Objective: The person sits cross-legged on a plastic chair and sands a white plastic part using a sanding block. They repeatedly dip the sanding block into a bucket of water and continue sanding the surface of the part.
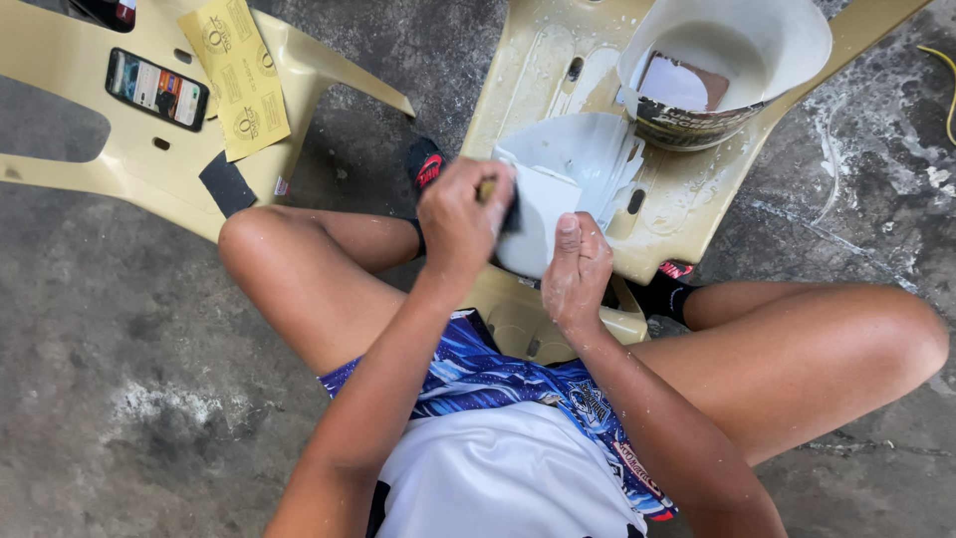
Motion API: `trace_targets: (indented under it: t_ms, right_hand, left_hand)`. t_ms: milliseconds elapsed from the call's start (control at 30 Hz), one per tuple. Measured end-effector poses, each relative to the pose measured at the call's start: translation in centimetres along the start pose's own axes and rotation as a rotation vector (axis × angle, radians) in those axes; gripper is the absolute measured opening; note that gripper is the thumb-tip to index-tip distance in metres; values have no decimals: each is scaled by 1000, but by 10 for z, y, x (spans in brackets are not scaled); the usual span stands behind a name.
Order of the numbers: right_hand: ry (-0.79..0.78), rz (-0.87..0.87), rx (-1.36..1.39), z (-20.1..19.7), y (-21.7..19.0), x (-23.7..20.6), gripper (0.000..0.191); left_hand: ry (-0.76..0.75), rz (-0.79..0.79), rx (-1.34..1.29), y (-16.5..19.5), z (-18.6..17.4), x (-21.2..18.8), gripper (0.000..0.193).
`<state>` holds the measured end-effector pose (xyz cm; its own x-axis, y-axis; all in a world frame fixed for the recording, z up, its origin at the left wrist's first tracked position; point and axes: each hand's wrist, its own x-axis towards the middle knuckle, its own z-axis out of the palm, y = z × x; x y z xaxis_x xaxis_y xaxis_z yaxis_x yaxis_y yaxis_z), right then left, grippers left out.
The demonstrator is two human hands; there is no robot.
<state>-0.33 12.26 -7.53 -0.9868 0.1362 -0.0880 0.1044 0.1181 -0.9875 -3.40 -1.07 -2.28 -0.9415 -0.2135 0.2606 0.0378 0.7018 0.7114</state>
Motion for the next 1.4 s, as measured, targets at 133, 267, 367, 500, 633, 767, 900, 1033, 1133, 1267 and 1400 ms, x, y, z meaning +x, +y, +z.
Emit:
trace_targets:
  t_ms: [133, 267, 367, 500, 633, 767, 900, 1033, 1133, 1267, 1400]
  right_hand:
    - [-7, -34, 24, 2, -1, -2, 50]
    - [31, -13, 19, 1, -1, 0, 50]
    - [6, -11, 11, 1, 0, -1, 50]
    - [-32, -22, 46, 2, 1, -3, 48]
    - [28, -20, 50, 2, 1, -4, 47]
    - [5, -35, 36, 1, 1, -6, 48]
    - [-51, -15, 16, 3, -1, -7, 47]
    - [-10, -54, 21, 3, -4, -6, 49]
    - [-40, 4, -13, 3, -7, -7, 49]
    - [-107, 93, 13, 3, -8, -5, 48]
    - [-27, -66, -8, 3, -5, -3, 50]
  left_hand:
    - [31, 10, -35, 2, 0, 0, 7]
    - [-81, 26, -140, 12, -3, -12, 6]
    - [-48, 33, -11, 8, -5, -3, 8]
    - [47, -12, -52, 3, -3, 2, 8]
    - [-48, -7, -104, 8, -1, -12, 7]
    - [-33, 1, 1, 1, -4, -3, 7]
    - [77, -92, -73, -4, -4, 6, 8]
    - [8, -84, -177, 5, -3, -11, 6]
    - [-9, -76, -143, 4, -5, -7, 5]
    - [65, -120, -57, -1, -6, 5, 5]
    - [28, -68, -193, 8, -4, -6, 4]
